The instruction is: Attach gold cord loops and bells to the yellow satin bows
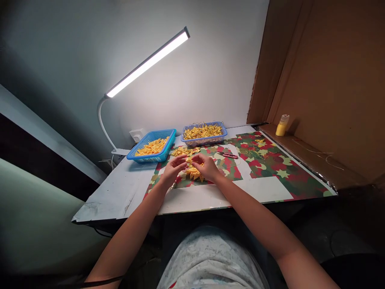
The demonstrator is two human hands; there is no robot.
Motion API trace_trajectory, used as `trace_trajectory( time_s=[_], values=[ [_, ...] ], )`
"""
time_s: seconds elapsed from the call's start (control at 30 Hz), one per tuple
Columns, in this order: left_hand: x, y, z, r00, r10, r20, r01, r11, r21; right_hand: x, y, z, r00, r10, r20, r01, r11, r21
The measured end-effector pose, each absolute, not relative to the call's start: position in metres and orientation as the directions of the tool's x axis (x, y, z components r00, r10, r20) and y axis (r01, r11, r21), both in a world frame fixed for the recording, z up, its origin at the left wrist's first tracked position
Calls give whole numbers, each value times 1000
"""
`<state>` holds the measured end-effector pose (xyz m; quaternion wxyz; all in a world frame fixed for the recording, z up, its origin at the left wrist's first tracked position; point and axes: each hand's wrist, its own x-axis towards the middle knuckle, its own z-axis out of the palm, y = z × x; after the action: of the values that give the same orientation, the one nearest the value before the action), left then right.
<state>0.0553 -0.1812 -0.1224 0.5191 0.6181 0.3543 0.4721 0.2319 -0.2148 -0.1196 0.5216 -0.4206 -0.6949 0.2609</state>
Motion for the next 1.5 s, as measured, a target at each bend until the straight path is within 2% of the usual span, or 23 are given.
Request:
trace_trajectory(
  time_s=[0.13, 0.3, 0.4, 0.5, 0.57, 0.63, 0.87, 1.17, 1.33, 1.5],
  values=[
    [58, -186, -122, 347, 912, 218, -28, -222, 975, 232, -212, -124, -72, 874, 481, 286, 480, -829],
    [58, -187, -124, 366, 899, 243, 66, -285, 956, 233, -214, -123, -62, 865, 498, 363, 484, -796],
    [57, -187, -126, 350, 890, 291, 135, -355, 925, 236, -217, -118, -56, 822, 567, 429, 533, -730],
    [57, -188, -126, 343, 874, 343, 211, -428, 879, 238, -218, -116, -191, 752, 630, 534, 618, -576],
    [57, -189, -125, 340, 860, 380, 249, -472, 846, 239, -216, -117, -296, 733, 612, 601, 641, -477],
    [57, -191, -123, 339, 845, 413, 268, -508, 819, 238, -215, -119, -321, 748, 581, 631, 626, -458],
    [55, -190, -122, 306, 848, 432, 237, -508, 828, 237, -216, -117, -236, 806, 543, 565, 568, -598],
    [54, -180, -124, 294, 917, 269, 29, -289, 957, 239, -213, -113, -171, 894, 414, 251, 446, -859],
    [53, -183, -122, 344, 926, 154, -8, -162, 987, 241, -212, -113, -155, 933, 326, 119, 345, -931],
    [54, -188, -120, 377, 915, 146, -58, -134, 989, 241, -211, -114, -131, 945, 301, 60, 310, -949]
  ],
)
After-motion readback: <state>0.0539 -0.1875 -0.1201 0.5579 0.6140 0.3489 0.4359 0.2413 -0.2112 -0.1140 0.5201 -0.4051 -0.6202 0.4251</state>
